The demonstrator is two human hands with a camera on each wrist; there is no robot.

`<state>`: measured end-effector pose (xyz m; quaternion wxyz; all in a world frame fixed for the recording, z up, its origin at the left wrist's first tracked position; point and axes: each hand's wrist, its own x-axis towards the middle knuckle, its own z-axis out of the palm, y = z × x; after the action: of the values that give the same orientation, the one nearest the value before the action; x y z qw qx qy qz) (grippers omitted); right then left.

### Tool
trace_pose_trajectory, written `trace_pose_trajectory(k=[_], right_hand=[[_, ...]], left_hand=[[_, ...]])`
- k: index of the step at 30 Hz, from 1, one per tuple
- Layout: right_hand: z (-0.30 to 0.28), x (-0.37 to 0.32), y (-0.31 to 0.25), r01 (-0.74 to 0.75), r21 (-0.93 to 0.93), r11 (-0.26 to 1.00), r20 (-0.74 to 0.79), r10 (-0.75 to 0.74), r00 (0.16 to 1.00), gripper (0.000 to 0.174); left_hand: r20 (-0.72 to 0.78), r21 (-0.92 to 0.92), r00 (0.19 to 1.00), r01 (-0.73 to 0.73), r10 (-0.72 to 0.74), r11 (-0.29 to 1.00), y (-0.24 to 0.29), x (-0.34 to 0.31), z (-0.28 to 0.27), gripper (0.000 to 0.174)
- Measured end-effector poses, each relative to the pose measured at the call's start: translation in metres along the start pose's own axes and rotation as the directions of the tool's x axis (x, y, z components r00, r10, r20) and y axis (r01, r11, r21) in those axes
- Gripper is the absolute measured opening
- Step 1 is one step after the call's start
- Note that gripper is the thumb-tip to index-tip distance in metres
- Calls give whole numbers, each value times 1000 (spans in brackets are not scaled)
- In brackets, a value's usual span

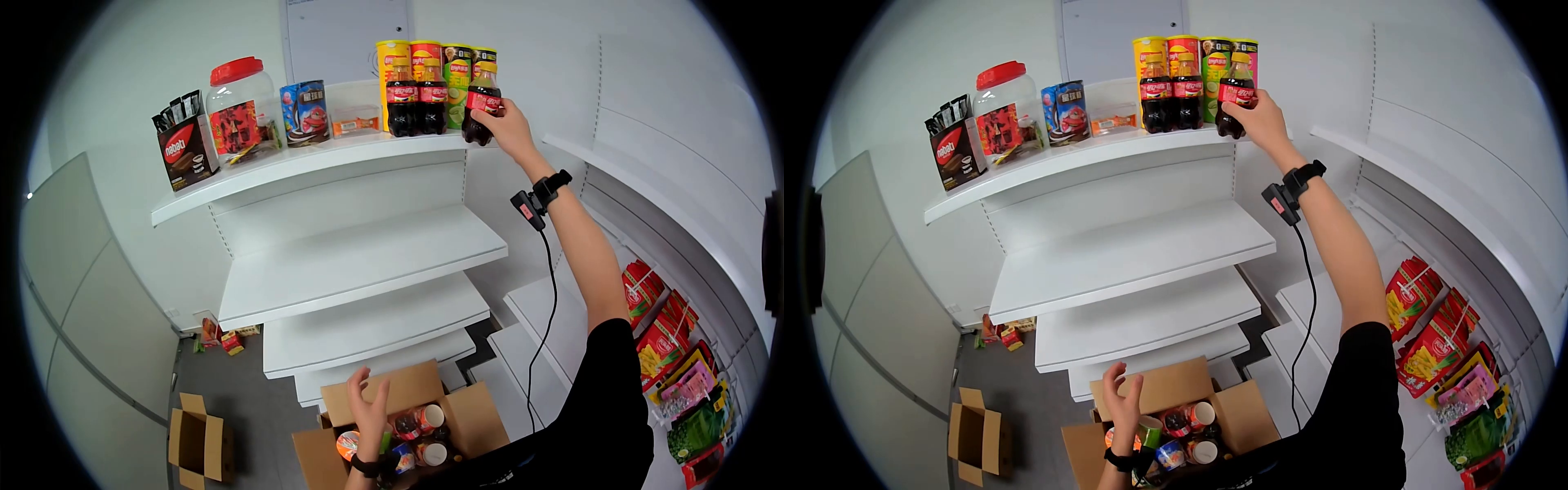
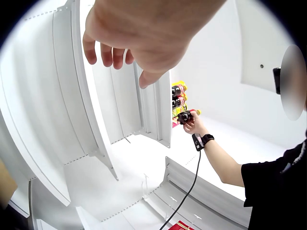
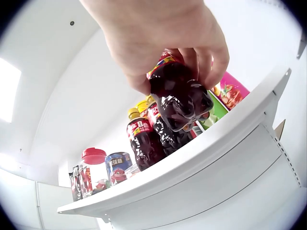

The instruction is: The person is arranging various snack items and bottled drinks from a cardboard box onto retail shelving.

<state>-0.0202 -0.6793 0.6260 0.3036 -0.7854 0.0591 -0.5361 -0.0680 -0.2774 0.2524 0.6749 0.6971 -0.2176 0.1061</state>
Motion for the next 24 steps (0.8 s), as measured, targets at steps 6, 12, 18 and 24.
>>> trace_pose_trajectory(k=[6,12,18,24], right_hand=[[12,22,12,-37,-45,998,-36,35,999,61],[19,31,23,-18,-99,995,-42,14,999,61],[26,37,32,6,-96,995,-27,-9,1000,60],[30,43,33,56,-155,986,-4,-57,998,56]], left_hand=[[-33,18,999,19,-18,1000,-5,-3,-2,41],[-57,34,997,46,-44,998,-10,-5,-5,42],[-63,50,996,62,-59,997,-14,-6,-7,43],[-56,70,996,76,-73,995,-17,-7,-8,43]])
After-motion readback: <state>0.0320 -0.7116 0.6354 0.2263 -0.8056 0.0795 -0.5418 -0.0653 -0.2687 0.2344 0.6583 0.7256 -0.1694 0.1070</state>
